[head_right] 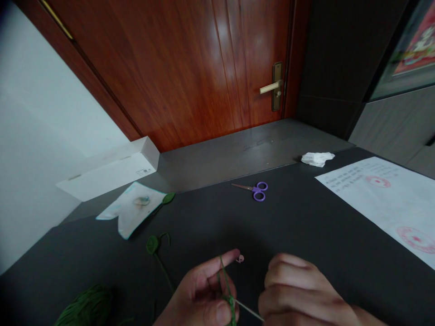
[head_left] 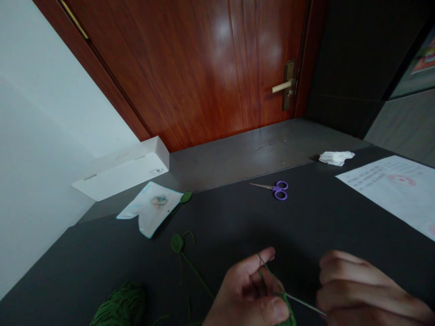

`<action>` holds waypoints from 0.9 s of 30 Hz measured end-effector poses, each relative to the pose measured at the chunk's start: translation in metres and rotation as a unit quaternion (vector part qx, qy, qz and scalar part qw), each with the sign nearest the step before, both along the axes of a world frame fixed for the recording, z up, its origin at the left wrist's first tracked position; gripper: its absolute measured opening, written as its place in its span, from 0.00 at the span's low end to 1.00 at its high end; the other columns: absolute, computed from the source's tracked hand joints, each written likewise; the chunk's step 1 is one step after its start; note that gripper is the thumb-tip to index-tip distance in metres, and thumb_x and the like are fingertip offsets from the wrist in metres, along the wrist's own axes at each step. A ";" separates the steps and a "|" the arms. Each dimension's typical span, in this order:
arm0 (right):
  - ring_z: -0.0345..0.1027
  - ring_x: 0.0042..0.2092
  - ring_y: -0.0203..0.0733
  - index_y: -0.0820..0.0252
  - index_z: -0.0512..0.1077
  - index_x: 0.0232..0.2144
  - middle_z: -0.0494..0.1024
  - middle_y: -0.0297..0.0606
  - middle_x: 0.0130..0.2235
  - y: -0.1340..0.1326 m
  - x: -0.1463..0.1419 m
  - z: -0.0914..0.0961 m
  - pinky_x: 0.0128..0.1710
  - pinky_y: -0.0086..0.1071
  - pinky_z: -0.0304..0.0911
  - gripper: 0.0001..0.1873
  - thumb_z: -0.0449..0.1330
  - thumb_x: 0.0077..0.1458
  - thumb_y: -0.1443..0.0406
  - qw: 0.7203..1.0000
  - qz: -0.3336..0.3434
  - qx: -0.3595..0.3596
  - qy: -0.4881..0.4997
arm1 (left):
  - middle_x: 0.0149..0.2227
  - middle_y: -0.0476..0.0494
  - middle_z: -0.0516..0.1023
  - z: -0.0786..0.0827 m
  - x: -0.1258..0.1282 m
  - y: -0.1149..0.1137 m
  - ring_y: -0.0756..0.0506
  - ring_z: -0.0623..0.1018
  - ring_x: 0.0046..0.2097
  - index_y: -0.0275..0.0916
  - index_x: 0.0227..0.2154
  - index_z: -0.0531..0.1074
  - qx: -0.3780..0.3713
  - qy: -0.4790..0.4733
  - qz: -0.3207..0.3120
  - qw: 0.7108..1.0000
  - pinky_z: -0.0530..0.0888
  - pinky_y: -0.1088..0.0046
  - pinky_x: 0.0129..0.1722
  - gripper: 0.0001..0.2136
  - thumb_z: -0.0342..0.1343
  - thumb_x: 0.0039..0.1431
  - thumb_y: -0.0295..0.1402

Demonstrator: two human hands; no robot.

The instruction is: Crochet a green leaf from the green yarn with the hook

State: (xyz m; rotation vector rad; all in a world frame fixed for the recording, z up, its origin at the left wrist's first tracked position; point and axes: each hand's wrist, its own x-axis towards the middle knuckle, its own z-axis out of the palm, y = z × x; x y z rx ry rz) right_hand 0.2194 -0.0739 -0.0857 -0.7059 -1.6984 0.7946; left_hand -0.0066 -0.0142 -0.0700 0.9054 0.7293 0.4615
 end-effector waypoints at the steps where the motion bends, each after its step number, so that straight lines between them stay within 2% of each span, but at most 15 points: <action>1: 0.71 0.27 0.46 0.47 0.79 0.38 0.82 0.36 0.28 0.002 0.001 0.003 0.30 0.40 0.62 0.15 0.54 0.63 0.52 1.000 0.020 0.005 -0.007 | 0.34 0.44 0.76 -0.001 0.000 0.000 0.48 0.75 0.34 0.34 0.59 0.64 -0.007 -0.004 -0.006 1.000 0.65 0.71 0.36 0.41 0.73 0.41 0.36; 4: 0.70 0.27 0.43 0.49 0.75 0.37 0.78 0.36 0.26 0.005 0.001 0.008 0.30 0.39 0.60 0.19 0.45 0.68 0.56 0.999 0.049 -0.018 0.010 | 0.33 0.46 0.76 -0.004 0.000 -0.001 0.49 0.75 0.34 0.37 0.56 0.68 -0.023 -0.039 -0.027 0.999 0.66 0.72 0.36 0.36 0.73 0.41 0.36; 8: 0.67 0.27 0.42 0.52 0.76 0.30 0.77 0.36 0.24 0.004 -0.007 0.011 0.30 0.37 0.59 0.22 0.47 0.67 0.55 0.985 0.040 -0.119 0.115 | 0.31 0.45 0.78 -0.004 0.004 -0.002 0.52 0.74 0.30 0.36 0.51 0.74 -0.072 -0.084 -0.047 0.993 0.66 0.74 0.35 0.33 0.75 0.38 0.36; 12: 0.66 0.27 0.42 0.55 0.77 0.24 0.77 0.37 0.21 0.008 -0.022 0.013 0.32 0.36 0.61 0.24 0.50 0.66 0.55 0.937 0.039 -0.242 0.248 | 0.28 0.45 0.79 0.002 0.010 -0.002 0.51 0.75 0.28 0.34 0.47 0.76 -0.142 -0.109 -0.040 0.983 0.67 0.74 0.33 0.32 0.76 0.34 0.32; 15: 0.64 0.25 0.40 0.56 0.75 0.22 0.75 0.35 0.19 0.011 -0.029 0.014 0.31 0.34 0.60 0.24 0.50 0.65 0.55 0.890 0.037 -0.320 0.323 | 0.28 0.45 0.79 0.004 0.013 -0.003 0.50 0.77 0.28 0.34 0.47 0.76 -0.154 -0.135 -0.042 0.978 0.68 0.74 0.31 0.32 0.76 0.33 0.31; 19: 0.63 0.24 0.37 0.57 0.74 0.21 0.72 0.33 0.18 0.011 -0.030 0.013 0.33 0.33 0.60 0.24 0.50 0.66 0.56 0.857 0.052 -0.372 0.352 | 0.29 0.45 0.78 -0.002 0.012 -0.005 0.51 0.76 0.29 0.36 0.47 0.77 -0.119 -0.161 -0.042 0.979 0.67 0.75 0.31 0.30 0.75 0.36 0.34; 22: 0.62 0.26 0.37 0.58 0.74 0.22 0.71 0.33 0.20 0.012 -0.032 0.014 0.34 0.33 0.60 0.24 0.51 0.66 0.55 0.846 0.042 -0.400 0.352 | 0.29 0.47 0.76 -0.007 0.009 -0.005 0.50 0.75 0.31 0.39 0.51 0.75 -0.061 -0.089 0.002 0.994 0.67 0.74 0.34 0.32 0.74 0.37 0.36; 25: 0.61 0.28 0.38 0.58 0.75 0.23 0.73 0.34 0.24 0.014 -0.037 0.014 0.30 0.31 0.58 0.23 0.54 0.63 0.52 0.854 0.018 -0.405 0.328 | 0.30 0.49 0.74 -0.007 0.008 -0.005 0.50 0.73 0.32 0.39 0.56 0.70 0.036 -0.009 0.096 0.995 0.67 0.72 0.36 0.35 0.72 0.42 0.38; 27: 0.61 0.29 0.38 0.59 0.76 0.24 0.74 0.36 0.26 0.015 -0.040 0.015 0.31 0.31 0.58 0.23 0.55 0.62 0.51 0.867 0.006 -0.391 0.309 | 0.31 0.49 0.72 -0.007 0.009 -0.006 0.50 0.71 0.32 0.37 0.59 0.66 0.087 0.022 0.132 0.987 0.68 0.71 0.37 0.35 0.69 0.46 0.38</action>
